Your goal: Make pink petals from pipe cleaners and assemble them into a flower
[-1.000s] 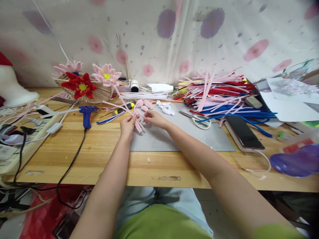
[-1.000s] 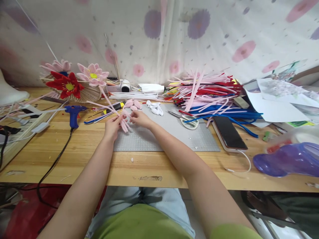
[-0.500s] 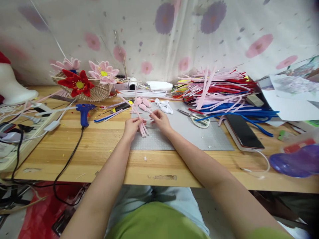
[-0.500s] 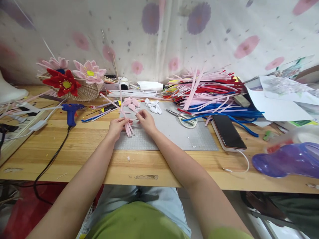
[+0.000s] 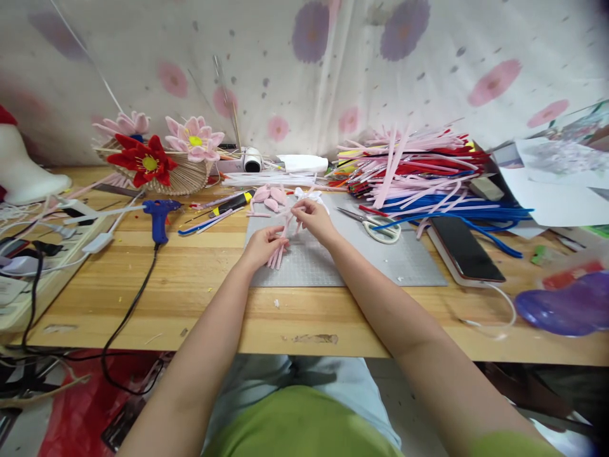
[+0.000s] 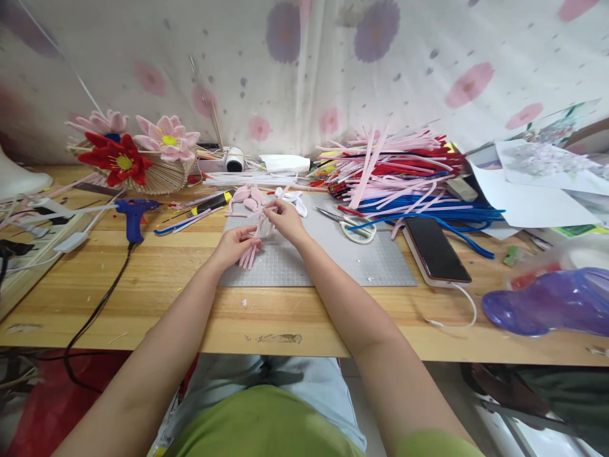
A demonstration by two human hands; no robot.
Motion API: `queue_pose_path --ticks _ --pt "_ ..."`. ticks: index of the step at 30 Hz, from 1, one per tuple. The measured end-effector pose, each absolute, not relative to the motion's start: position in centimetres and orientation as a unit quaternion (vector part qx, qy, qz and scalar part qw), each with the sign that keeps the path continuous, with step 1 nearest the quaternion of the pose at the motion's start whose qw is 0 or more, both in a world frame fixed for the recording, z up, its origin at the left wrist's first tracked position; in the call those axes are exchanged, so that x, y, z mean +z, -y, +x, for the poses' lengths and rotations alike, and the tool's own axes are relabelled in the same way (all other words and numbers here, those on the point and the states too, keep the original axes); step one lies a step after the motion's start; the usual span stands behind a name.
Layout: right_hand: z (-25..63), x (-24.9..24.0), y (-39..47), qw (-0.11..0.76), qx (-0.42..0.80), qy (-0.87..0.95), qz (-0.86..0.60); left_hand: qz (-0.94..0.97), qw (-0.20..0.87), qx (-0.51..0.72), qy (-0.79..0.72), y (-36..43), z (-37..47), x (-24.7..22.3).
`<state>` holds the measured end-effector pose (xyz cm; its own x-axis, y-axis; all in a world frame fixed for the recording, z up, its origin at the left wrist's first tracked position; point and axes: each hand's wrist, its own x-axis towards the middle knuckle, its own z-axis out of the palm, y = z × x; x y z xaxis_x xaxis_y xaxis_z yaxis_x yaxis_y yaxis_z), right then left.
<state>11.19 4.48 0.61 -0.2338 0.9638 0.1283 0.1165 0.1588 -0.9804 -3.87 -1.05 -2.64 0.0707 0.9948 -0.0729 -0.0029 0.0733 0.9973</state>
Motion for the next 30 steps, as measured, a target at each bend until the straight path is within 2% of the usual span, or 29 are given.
queue_pose_path --ticks 2,4,10,14,16,18,22,27,30 --pt "11.3 0.4 -4.3 0.385 0.504 0.650 -0.418 0.500 0.525 0.480 -0.493 1.1 -3.7 -2.6" --pt "11.3 0.2 -4.2 0.373 0.531 0.644 -0.405 0.491 0.521 0.499 -0.488 1.2 -3.5 -2.3" --pt "10.9 0.2 -4.5 0.491 0.516 0.560 -0.424 0.463 0.542 0.512 -0.478 1.6 -3.3 -1.9" --pt "11.5 0.3 -5.1 0.601 0.455 0.484 -0.445 0.496 0.508 0.519 -0.476 1.4 -3.3 -2.3" --pt "11.9 0.1 -5.4 0.625 0.441 0.466 -0.445 0.513 0.492 0.519 -0.475 1.3 -3.4 -2.5" --pt "11.9 -0.1 -5.6 0.608 0.453 0.477 -0.444 0.522 0.486 0.514 -0.478 1.2 -3.5 -2.7" --pt "11.5 -0.4 -5.1 0.520 0.495 0.556 -0.419 0.534 0.477 0.502 -0.485 1.1 -3.5 -2.9" --pt "11.3 -0.4 -3.9 0.366 0.583 0.627 -0.365 0.549 0.463 0.505 -0.479 1.1 -3.5 -3.0" --pt "11.1 -0.6 -3.4 0.335 0.584 0.647 -0.358 0.563 0.458 0.500 -0.472 1.2 -3.5 -2.9"
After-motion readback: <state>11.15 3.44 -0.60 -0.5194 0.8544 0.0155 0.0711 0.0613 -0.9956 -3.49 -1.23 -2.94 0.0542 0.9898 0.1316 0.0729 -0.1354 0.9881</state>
